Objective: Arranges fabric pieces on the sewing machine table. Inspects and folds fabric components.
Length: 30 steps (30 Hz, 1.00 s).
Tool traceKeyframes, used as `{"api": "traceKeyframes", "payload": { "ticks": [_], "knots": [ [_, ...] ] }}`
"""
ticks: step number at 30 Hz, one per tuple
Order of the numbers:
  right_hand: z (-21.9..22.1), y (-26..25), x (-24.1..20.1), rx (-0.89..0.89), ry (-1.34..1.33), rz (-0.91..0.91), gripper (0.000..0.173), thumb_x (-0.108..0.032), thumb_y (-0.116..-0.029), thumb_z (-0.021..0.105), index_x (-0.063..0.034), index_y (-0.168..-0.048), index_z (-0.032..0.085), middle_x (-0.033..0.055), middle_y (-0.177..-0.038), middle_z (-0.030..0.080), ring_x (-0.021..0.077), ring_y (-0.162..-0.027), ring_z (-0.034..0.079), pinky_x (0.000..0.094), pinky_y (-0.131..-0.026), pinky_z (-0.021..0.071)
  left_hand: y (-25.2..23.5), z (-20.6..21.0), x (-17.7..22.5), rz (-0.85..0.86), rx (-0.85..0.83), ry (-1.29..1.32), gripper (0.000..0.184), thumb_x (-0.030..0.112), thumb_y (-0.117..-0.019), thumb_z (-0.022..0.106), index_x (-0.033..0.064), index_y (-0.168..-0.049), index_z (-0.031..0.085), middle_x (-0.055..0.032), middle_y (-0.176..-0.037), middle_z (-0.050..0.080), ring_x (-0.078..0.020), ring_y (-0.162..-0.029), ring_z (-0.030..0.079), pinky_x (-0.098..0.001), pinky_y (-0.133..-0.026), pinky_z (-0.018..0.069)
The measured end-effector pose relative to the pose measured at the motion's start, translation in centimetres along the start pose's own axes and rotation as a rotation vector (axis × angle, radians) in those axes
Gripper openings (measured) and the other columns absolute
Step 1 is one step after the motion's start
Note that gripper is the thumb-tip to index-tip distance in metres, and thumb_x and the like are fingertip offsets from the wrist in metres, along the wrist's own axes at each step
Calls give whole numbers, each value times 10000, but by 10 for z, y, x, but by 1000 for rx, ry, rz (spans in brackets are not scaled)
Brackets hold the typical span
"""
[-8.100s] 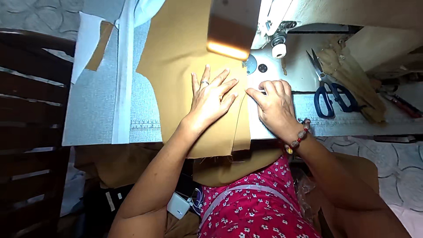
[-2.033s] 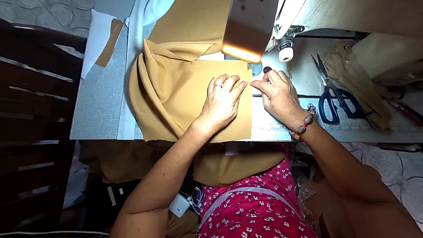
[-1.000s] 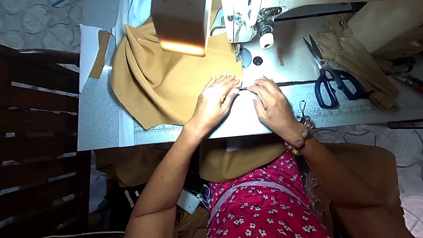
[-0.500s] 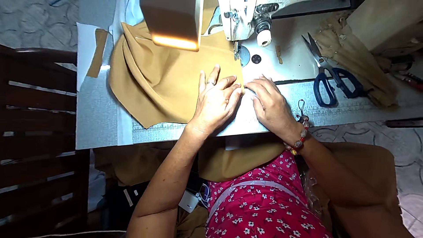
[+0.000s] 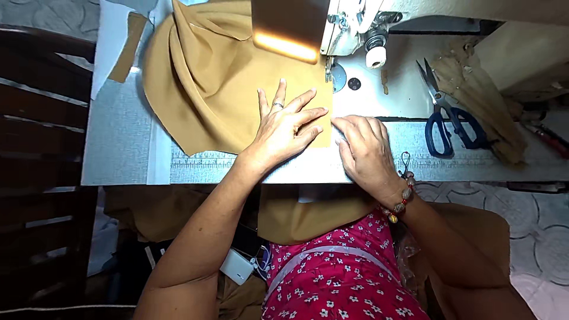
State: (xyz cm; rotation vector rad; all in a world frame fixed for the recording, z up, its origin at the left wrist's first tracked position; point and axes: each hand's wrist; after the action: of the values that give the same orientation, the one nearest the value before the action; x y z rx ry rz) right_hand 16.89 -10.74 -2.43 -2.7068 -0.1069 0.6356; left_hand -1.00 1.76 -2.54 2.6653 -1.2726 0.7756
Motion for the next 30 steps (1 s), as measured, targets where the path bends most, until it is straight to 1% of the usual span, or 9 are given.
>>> {"api": "traceKeyframes", "payload": {
  "ticks": [5, 8, 11, 14, 17, 20, 23, 26, 30],
  "knots": [
    [3, -1, 1, -25, 85, -70, 325, -55, -918, 577, -100, -1184, 758, 239, -1245, 656, 452, -1154, 606, 625, -1028, 392, -2, -1, -3, 17, -1, -12, 466, 528, -999, 506, 296, -1357, 691, -62, -1590, 470, -528, -1521, 208, -844, -1087, -19],
    [2, -2, 2, -31, 128, -92, 314, -58, -910, 585, -94, -1166, 763, 226, -1221, 668, 462, -1166, 604, 664, -1053, 365, -5, -2, -3, 7, -16, -22, 464, 521, -1002, 506, 296, -1368, 682, -62, -1597, 460, -519, -1528, 198, -843, -1088, -21],
    [3, -6, 3, -32, 145, -93, 284, -58, -917, 590, -104, -1131, 770, 201, -1181, 690, 450, -1151, 621, 670, -1070, 357, -9, -3, -4, 3, -22, -34, 467, 527, -1013, 494, 291, -1371, 679, -67, -1600, 456, -520, -1526, 204, -845, -1087, -19],
    [-3, -12, 2, -80, 155, -98, 292, -34, -914, 586, -62, -1153, 752, 221, -1188, 673, 465, -1158, 604, 676, -1064, 350, -15, -3, -7, 2, -24, -46, 471, 533, -1019, 482, 296, -1378, 673, -69, -1600, 455, -527, -1522, 207, -850, -1083, -11],
    [3, -19, 7, -58, 187, -93, 270, -69, -945, 575, -83, -1142, 759, 201, -1120, 692, 431, -1108, 637, 633, -1035, 404, -21, -4, -10, 6, -21, -61, 486, 544, -1016, 481, 292, -1388, 665, -85, -1595, 460, -538, -1504, 249, -861, -1071, 9],
    [-2, -24, 8, -106, 187, -95, 264, -86, -971, 569, -72, -1167, 747, 204, -1129, 680, 426, -1111, 623, 610, -1014, 411, -28, -5, -12, -19, -26, -54, 544, 565, -1001, 482, 246, -1416, 629, -54, -1595, 465, -503, -1515, 257, -854, -1079, 6],
    [6, -34, 17, -65, 221, -95, 256, -116, -978, 559, -111, -1130, 765, 180, -1067, 698, 397, -1056, 647, 570, -975, 432, -37, -7, -17, -13, -36, -51, 545, 533, -972, 485, 195, -1369, 641, -64, -1564, 501, -497, -1513, 265, -867, -1058, -8],
    [8, -43, 22, -59, 235, -103, 255, -112, -981, 548, -102, -1122, 761, 185, -1058, 696, 397, -1045, 651, 568, -951, 437, -46, -8, -23, -12, -55, -49, 542, 510, -963, 486, 205, -1386, 637, -71, -1573, 489, -494, -1518, 255, -864, -1059, -9],
    [8, -55, 26, -72, 255, -82, 258, -131, -996, 539, -93, -1123, 759, 187, -1073, 695, 403, -1060, 648, 580, -958, 435, -56, -13, -31, -18, -70, -58, 570, 570, -969, 495, 243, -1416, 627, -71, -1591, 467, -487, -1529, 230, -856, -1068, 11]
  ]
}}
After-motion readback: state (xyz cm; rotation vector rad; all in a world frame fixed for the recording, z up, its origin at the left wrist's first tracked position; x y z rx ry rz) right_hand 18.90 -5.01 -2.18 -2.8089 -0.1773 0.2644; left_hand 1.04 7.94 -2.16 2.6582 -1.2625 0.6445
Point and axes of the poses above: each hand's wrist, its own y-axis away from the middle knuckle, its own z-axis out of the palm, x = y × z
